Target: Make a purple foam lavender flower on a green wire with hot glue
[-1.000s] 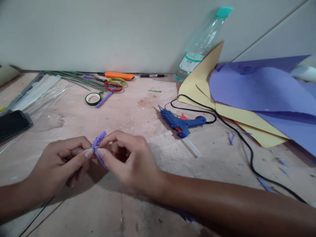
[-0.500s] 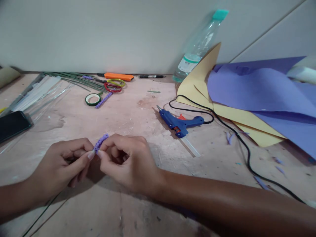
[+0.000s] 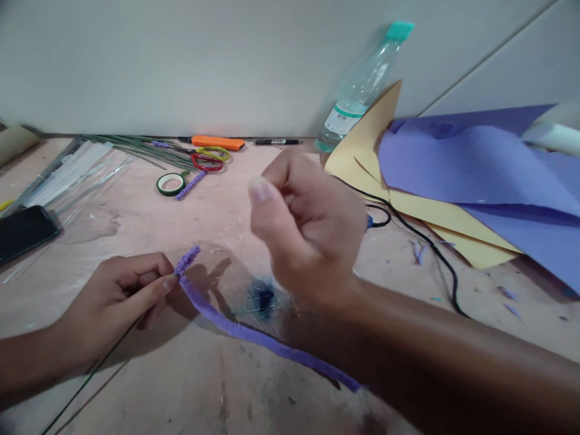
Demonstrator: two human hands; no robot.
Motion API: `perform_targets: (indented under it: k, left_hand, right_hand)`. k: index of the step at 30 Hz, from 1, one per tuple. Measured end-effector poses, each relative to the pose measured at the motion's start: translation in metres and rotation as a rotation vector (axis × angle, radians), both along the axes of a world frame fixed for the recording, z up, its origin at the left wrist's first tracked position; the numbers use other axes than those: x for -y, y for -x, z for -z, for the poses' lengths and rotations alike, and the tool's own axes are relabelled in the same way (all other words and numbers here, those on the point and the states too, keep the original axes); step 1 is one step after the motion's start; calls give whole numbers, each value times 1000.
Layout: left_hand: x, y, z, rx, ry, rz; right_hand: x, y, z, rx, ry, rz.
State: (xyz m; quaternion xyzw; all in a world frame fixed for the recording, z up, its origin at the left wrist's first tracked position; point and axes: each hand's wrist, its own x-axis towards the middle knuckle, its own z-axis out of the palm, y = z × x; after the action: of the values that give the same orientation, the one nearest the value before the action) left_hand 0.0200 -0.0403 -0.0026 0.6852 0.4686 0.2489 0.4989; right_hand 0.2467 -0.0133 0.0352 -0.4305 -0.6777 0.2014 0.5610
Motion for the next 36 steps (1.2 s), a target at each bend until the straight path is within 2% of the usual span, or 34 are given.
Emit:
perform_targets:
  k: [2, 4, 5, 7, 8, 10, 14, 17, 19, 22, 26, 29, 32, 36]
  left_hand:
    - [-4, 3, 2, -156, -177, 99]
    - [-8, 5, 5, -357, -381, 201]
    - [-10, 6, 6, -441, -462, 231]
    - [-13, 8, 8, -551, -568, 255]
    - [-15, 9, 9, -585, -599, 258]
    - [-17, 11, 11, -636, -650, 265]
    - [-17, 13, 13, -701, -795, 262]
    - [-13, 12, 9, -655, -935, 298]
    - [-6, 11, 6, -606, -1004, 412]
    - [8, 8, 3, -632, -1020, 580]
    - [26, 7, 8, -674, -1041, 478]
    - [32, 11, 11, -703, -1037, 432]
    - [35, 16, 13, -728, -1064, 420]
    - [34, 17, 15, -728, -1068, 421]
  right_hand:
    - [-19, -12, -14, 159, 51, 77]
    - [-36, -31, -22, 359, 283, -6]
    - [-44, -43, -23, 462, 332, 16]
    - [-53, -71, -20, 808, 306, 126]
    - [-54, -85, -18, 949, 297, 167]
    - [-52, -110, -11, 1126, 346, 94]
    - [-36, -134, -5, 1250, 445, -32]
    - [-30, -140, -5, 1281, 430, -84]
    - [-30, -143, -5, 1250, 407, -100]
    - [-31, -143, 0, 1116, 417, -136]
    - [-25, -125, 12, 828, 415, -217]
    - [-19, -107, 19, 699, 357, -248]
    - [-16, -99, 18, 679, 269, -314]
    - [-21, -93, 3, 775, 220, -318]
